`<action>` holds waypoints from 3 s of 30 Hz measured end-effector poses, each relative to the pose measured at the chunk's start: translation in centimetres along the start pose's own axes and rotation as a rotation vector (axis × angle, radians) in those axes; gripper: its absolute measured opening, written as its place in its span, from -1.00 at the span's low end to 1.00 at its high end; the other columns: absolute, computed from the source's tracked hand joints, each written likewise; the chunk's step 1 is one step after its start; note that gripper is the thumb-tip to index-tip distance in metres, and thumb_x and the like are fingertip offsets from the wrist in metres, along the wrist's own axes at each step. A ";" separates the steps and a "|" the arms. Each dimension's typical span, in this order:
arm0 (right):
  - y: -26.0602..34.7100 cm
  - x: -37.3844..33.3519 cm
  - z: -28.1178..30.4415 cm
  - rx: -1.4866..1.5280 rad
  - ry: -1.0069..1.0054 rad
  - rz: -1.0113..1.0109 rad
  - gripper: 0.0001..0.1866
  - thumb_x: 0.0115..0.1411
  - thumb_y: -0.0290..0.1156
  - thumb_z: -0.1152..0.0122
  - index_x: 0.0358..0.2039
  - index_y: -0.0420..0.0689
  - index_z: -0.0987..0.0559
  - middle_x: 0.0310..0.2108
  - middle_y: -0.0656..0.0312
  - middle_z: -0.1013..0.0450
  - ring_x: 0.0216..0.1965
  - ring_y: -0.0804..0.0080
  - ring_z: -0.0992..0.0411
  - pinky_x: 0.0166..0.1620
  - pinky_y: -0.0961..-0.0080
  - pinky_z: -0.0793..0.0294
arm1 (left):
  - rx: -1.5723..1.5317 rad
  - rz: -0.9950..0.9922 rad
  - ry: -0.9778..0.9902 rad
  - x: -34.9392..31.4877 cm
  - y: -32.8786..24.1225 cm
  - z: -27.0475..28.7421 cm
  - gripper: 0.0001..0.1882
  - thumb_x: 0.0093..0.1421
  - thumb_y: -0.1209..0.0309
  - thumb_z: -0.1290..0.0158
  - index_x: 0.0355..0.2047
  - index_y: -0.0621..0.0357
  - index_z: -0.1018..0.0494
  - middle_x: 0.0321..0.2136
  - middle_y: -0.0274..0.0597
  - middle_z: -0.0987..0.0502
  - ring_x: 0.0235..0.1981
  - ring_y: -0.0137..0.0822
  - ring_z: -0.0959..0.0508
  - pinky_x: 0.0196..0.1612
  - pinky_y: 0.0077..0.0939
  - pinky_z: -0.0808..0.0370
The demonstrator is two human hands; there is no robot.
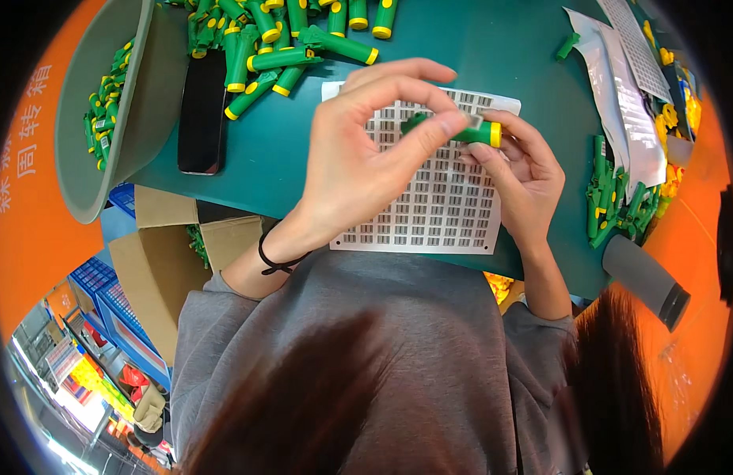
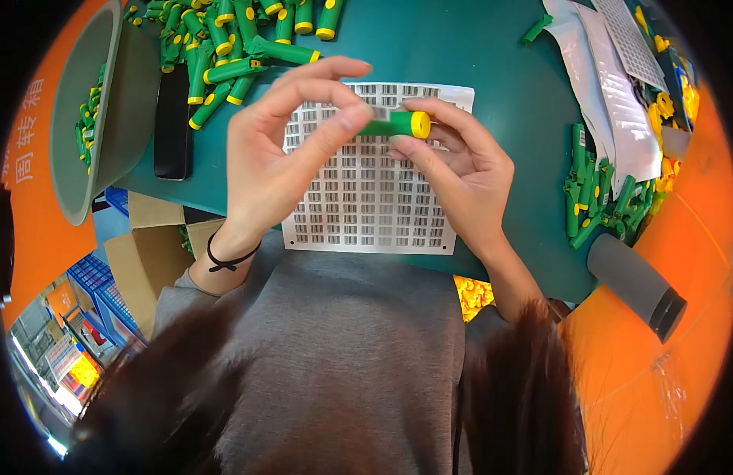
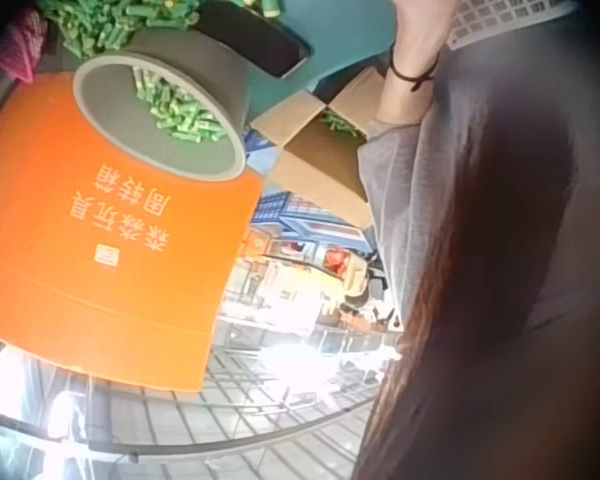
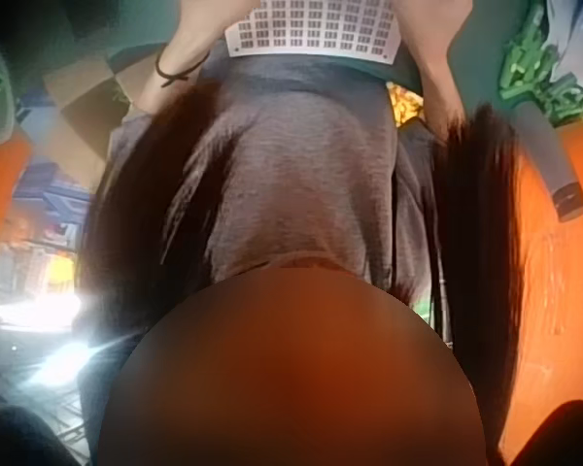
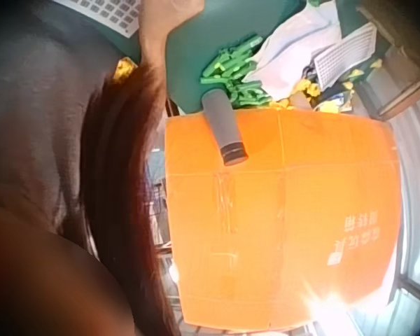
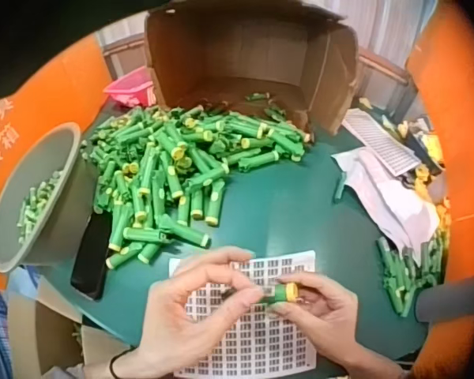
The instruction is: Apply small adhesive labels to plastic toy components at a factory workbench.
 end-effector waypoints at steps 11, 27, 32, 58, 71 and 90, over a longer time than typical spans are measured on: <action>0.2 -0.3 0.4 -0.004 0.022 0.045 -0.60 0.19 -0.77 -0.24 0.05 -0.36 -0.44 0.01 0.02 -0.47 0.03 0.28 -0.53 0.07 0.46 -0.59 | -0.062 0.061 0.094 0.1 0.0 -1.3 -0.87 0.17 0.43 -0.27 -0.31 0.20 -0.63 -0.06 -0.13 -0.61 0.01 -0.33 -0.53 0.15 -0.37 -0.36; 0.1 -0.5 0.3 -0.013 0.023 0.091 -0.63 0.21 -0.76 -0.21 0.04 -0.37 -0.44 0.04 -0.04 -0.45 0.06 0.22 -0.51 0.12 0.40 -0.58 | -0.020 0.054 0.055 0.1 -0.1 -2.0 -0.89 0.15 0.45 -0.27 -0.33 0.20 -0.62 -0.08 -0.14 -0.62 -0.01 -0.33 -0.54 0.14 -0.37 -0.37; 0.0 -0.6 0.4 -0.006 0.019 0.098 -0.64 0.21 -0.75 -0.22 0.03 -0.37 -0.45 0.04 -0.05 -0.46 0.06 0.23 -0.51 0.13 0.39 -0.57 | 0.024 0.003 0.010 -0.1 0.0 -2.3 -0.91 0.15 0.46 -0.28 -0.35 0.18 -0.62 -0.08 -0.17 -0.63 0.02 -0.31 -0.51 0.15 -0.36 -0.35; 2.6 4.3 -1.9 -0.461 0.384 0.283 -0.52 0.08 -0.76 -0.29 0.05 -0.23 -0.53 0.01 0.04 -0.47 0.08 0.26 -0.46 0.11 0.36 -0.49 | 0.256 -0.016 -0.153 -0.5 -2.0 8.1 -0.93 0.20 0.44 -0.25 -0.34 0.15 -0.62 -0.43 -0.31 -0.63 -0.35 -0.50 -0.59 -0.31 -0.59 -0.50; 0.0 15.6 -1.9 -1.666 0.655 0.930 -0.63 0.19 -0.48 -0.16 0.04 -0.09 -0.51 0.13 0.24 -0.44 0.10 0.27 -0.42 0.13 0.43 -0.41 | 0.362 -0.308 -0.004 1.4 0.2 3.1 -0.83 0.10 0.51 -0.25 -0.25 0.12 -0.63 -0.23 -0.19 -0.61 -0.14 -0.19 -0.58 -0.07 -0.33 -0.51; -1.3 2.3 6.8 0.048 -0.216 0.052 -0.64 0.32 -0.59 -0.16 0.11 -0.33 -0.42 0.04 0.05 -0.46 -0.06 0.45 -0.52 0.07 0.57 -0.54 | 0.650 -0.726 0.090 4.0 5.5 -5.4 -0.81 -0.02 0.48 -0.29 -0.35 0.07 -0.58 -0.29 -0.38 -0.59 -0.25 -0.25 -0.52 -0.22 -0.38 -0.42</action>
Point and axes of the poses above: each hand's wrist, its own x-axis towards the middle knuckle, its own z-axis out of the back of the hand, y = z × x, the point moved 2 cm from there along x, towards the middle knuckle
